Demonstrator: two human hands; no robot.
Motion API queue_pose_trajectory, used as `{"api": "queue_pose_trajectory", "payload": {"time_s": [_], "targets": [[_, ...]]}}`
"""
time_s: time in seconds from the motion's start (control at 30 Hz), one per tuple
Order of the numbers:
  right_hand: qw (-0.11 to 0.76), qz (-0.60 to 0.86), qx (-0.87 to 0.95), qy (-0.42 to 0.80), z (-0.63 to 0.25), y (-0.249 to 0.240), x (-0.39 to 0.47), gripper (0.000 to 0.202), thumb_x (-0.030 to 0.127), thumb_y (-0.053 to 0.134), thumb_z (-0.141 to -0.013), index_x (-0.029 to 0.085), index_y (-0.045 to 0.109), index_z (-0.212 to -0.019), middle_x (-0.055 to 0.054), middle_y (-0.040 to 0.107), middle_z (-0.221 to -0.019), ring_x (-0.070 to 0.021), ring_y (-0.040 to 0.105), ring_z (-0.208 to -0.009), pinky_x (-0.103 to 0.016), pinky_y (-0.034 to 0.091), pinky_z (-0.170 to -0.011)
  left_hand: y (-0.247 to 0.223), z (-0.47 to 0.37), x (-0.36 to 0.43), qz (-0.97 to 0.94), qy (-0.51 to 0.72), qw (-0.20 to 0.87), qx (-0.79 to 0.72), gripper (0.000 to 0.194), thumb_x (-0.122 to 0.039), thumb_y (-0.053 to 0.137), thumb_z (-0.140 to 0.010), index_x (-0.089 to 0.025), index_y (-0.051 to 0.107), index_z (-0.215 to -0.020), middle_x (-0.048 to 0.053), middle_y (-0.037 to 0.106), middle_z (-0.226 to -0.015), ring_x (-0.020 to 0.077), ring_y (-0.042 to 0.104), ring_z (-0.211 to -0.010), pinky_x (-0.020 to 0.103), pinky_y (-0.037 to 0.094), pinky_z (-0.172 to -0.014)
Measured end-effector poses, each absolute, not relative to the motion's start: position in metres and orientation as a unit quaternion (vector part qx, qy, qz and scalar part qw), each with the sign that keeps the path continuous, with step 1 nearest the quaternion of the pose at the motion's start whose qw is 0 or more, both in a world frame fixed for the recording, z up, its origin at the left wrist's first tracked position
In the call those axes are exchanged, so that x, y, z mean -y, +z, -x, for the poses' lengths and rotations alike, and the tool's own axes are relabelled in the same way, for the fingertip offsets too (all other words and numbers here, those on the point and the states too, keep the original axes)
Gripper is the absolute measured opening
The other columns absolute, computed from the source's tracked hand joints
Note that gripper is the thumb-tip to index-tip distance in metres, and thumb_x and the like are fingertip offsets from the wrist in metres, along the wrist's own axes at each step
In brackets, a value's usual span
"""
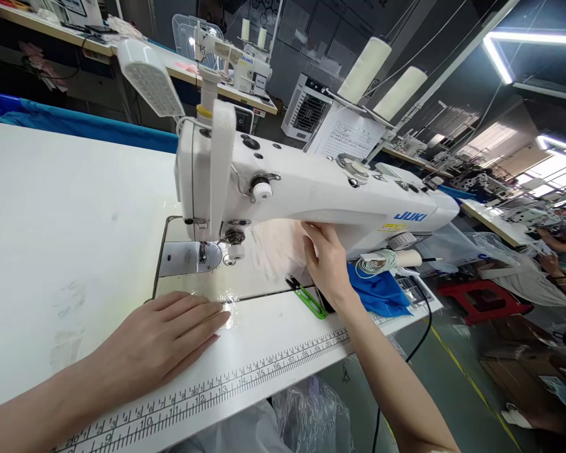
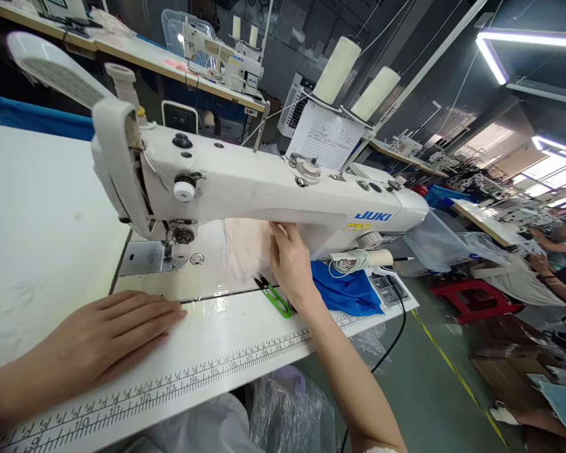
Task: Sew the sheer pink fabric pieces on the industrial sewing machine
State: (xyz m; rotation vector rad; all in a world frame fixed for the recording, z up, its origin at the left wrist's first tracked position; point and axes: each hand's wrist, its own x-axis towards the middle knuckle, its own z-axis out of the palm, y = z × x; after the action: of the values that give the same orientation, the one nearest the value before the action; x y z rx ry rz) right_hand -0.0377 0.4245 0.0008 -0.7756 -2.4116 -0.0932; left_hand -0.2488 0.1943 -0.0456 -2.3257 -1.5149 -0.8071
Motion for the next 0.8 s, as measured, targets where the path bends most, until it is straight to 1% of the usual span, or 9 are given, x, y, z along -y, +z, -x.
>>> {"api": "queue_pose_trajectory", "payload": {"time_s": [0.07, 0.13, 0.27, 0.37, 0.47, 0.53, 0.63, 0.7, 0.8], "targets": [[0.347, 0.169, 0.922, -0.029, 0.035, -0.004, -0.412, 0.031, 0.013, 0.04, -0.096, 0.019, 0.064, -0.114, -0.013, 0.067, -0.113, -0.0232, 0.064, -0.107, -0.039, 0.057, -0.087, -0.046, 0.249, -0.194, 0.799, -0.277, 0.129, 0.518, 0.033, -0.024, 0.037, -0.103, -0.023, 0.06, -0.126, 0.0, 0.071, -0.116, 0.0157, 0.065, -0.105, 0.032, 0.045, -0.098], [0.349, 0.053, 0.936, -0.004, 0.036, -0.007, -0.391, 0.026, 0.012, 0.044, -0.096, 0.019, 0.066, -0.108, -0.01, 0.071, -0.103, -0.0207, 0.067, -0.101, -0.036, 0.059, -0.083, -0.044, 0.249, -0.194, 0.799, -0.277, 0.131, 0.517, 0.031, -0.024, 0.042, -0.101, -0.022, 0.059, -0.127, 0.0, 0.071, -0.116, 0.0164, 0.065, -0.105, 0.033, 0.045, -0.097], [0.334, -0.02, 0.928, 0.161, 0.056, -0.004, -0.336, 0.024, 0.008, 0.049, -0.094, 0.016, 0.066, -0.109, -0.011, 0.07, -0.106, -0.0154, 0.068, -0.094, -0.027, 0.06, -0.076, -0.034, 0.25, -0.191, 0.795, -0.306, 0.099, 0.515, 0.028, -0.031, 0.059, -0.093, -0.02, 0.06, -0.119, 0.002, 0.072, -0.108, 0.0186, 0.066, -0.099, 0.034, 0.05, -0.09], [0.348, -0.008, 0.877, 0.33, 0.078, 0.002, -0.308, 0.018, 0.012, 0.054, -0.094, 0.017, 0.067, -0.103, -0.01, 0.066, -0.106, -0.0139, 0.066, -0.097, -0.025, 0.059, -0.082, -0.029, 0.248, -0.185, 0.758, -0.355, 0.036, 0.546, 0.034, -0.046, 0.066, -0.087, -0.02, 0.059, -0.108, 0.004, 0.07, -0.097, 0.0195, 0.066, -0.088, 0.032, 0.053, -0.076], [0.375, 0.068, 0.811, 0.443, 0.097, 0.005, -0.298, 0.013, 0.014, 0.057, -0.092, 0.021, 0.068, -0.095, -0.005, 0.066, -0.098, -0.0136, 0.065, -0.092, -0.025, 0.059, -0.074, -0.028, 0.244, -0.18, 0.69, -0.384, -0.022, 0.614, 0.049, -0.061, 0.063, -0.082, -0.021, 0.056, -0.11, 0.003, 0.069, -0.095, 0.0192, 0.067, -0.081, 0.028, 0.054, -0.063], [0.387, 0.094, 0.782, 0.48, 0.105, 0.004, -0.296, 0.013, 0.013, 0.059, -0.09, 0.021, 0.069, -0.092, -0.004, 0.065, -0.093, -0.013, 0.064, -0.086, -0.023, 0.056, -0.065, -0.027, 0.241, -0.18, 0.647, -0.393, -0.076, 0.649, 0.042, -0.058, 0.059, -0.085, -0.022, 0.055, -0.106, 0.002, 0.069, -0.092, 0.0179, 0.066, -0.079, 0.026, 0.054, -0.061], [0.388, 0.097, 0.769, 0.498, 0.108, 0.001, -0.296, 0.014, 0.011, 0.063, -0.086, 0.021, 0.071, -0.091, -0.002, 0.065, -0.092, -0.0102, 0.06, -0.073, -0.022, 0.051, -0.058, -0.022, 0.238, -0.183, 0.602, -0.41, -0.2, 0.655, 0.024, -0.044, 0.05, -0.093, -0.021, 0.057, -0.09, -0.001, 0.066, -0.081, 0.0149, 0.063, -0.073, 0.023, 0.05, -0.059], [0.375, 0.126, 0.758, 0.518, 0.107, 0.001, -0.298, 0.013, 0.012, 0.065, -0.085, 0.022, 0.071, -0.091, -0.001, 0.066, -0.092, -0.008, 0.055, -0.063, -0.021, 0.045, -0.053, -0.017, 0.239, -0.185, 0.584, -0.426, -0.288, 0.628, 0.028, -0.041, 0.046, -0.095, -0.02, 0.056, -0.08, -0.002, 0.061, -0.073, 0.0132, 0.057, -0.068, 0.022, 0.046, -0.057], [0.321, 0.205, 0.719, 0.581, 0.103, 0.004, -0.305, 0.007, 0.025, 0.065, -0.087, 0.022, 0.071, -0.088, -0.001, 0.068, -0.086, -0.0088, 0.054, -0.061, -0.021, 0.04, -0.049, -0.009, 0.243, -0.186, 0.554, -0.436, -0.376, 0.602, 0.035, -0.043, 0.044, -0.097, -0.019, 0.058, -0.076, -0.003, 0.055, -0.069, 0.0109, 0.049, -0.061, 0.022, 0.038, -0.055]]}}
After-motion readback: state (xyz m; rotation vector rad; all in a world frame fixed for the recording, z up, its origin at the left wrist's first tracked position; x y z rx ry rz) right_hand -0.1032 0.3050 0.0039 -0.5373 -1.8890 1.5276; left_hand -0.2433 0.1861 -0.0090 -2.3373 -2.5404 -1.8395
